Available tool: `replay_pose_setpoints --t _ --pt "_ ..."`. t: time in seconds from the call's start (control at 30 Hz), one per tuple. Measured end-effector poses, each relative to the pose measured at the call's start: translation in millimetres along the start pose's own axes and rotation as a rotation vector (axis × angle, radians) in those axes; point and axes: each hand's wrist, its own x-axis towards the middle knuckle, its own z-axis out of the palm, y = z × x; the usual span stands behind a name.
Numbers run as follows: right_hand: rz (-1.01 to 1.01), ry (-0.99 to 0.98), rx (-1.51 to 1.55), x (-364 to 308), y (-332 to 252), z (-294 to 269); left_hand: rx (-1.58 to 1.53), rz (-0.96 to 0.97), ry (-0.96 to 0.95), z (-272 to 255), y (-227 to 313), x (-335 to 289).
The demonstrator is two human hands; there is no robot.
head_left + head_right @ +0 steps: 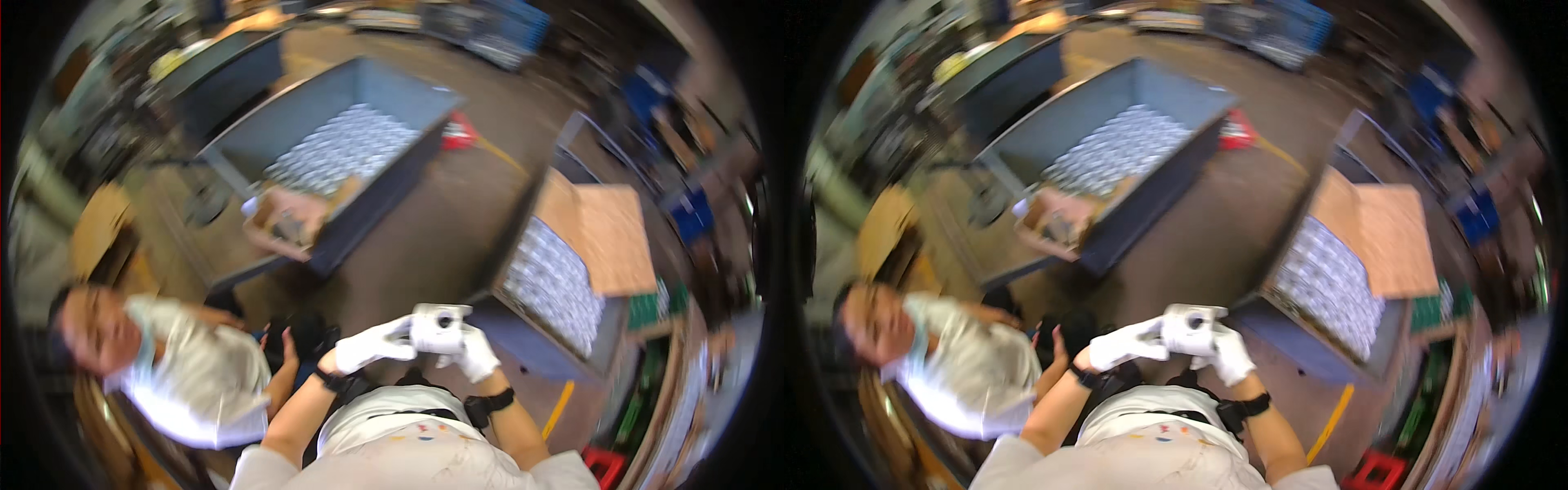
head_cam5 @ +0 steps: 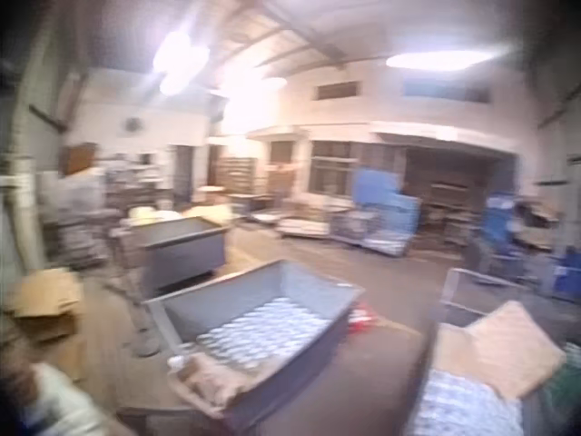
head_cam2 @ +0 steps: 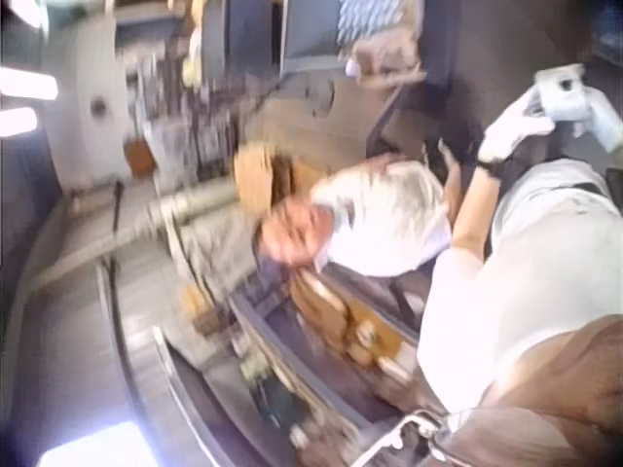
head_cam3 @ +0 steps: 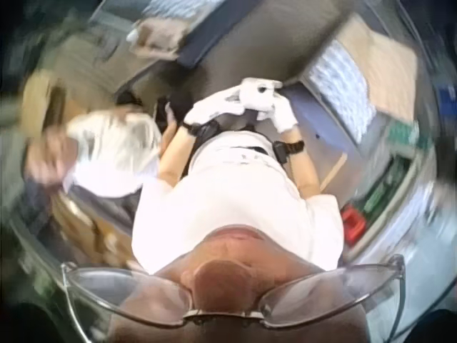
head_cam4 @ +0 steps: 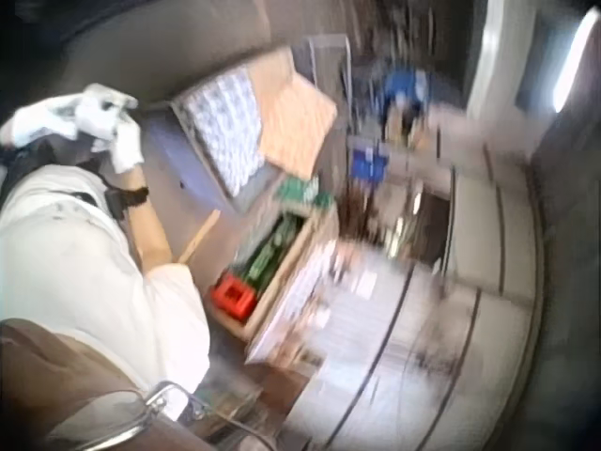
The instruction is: Inspecting metal engine pistons for quality and organizing them into bins.
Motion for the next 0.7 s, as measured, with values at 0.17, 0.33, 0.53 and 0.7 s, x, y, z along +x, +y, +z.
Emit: replay_pose_setpoints --t 0.17,0.33,0.53,0.7 --pt "-0.104 -0.035 -0.220 8.9 -16.8 13.5 -0.101 0.023 0.045 -13.1 -14.4 -8.2" --pt "0.004 -0.192 -0.130 27.8 -24.7 14.2 -0.138 0.114 0.208 -4.0 -35.2 -13.2" --pt "0.082 -0.297 -0.086 50.2 -7.4 0.6 -0.213 0.242 0.284 26.2 -46.9 -24.1" --pt "0.121 -0.379 -0.025 68.2 0.4 -6.4 -0.230 0.286 0.381 35.7 -59.3 -27.1"
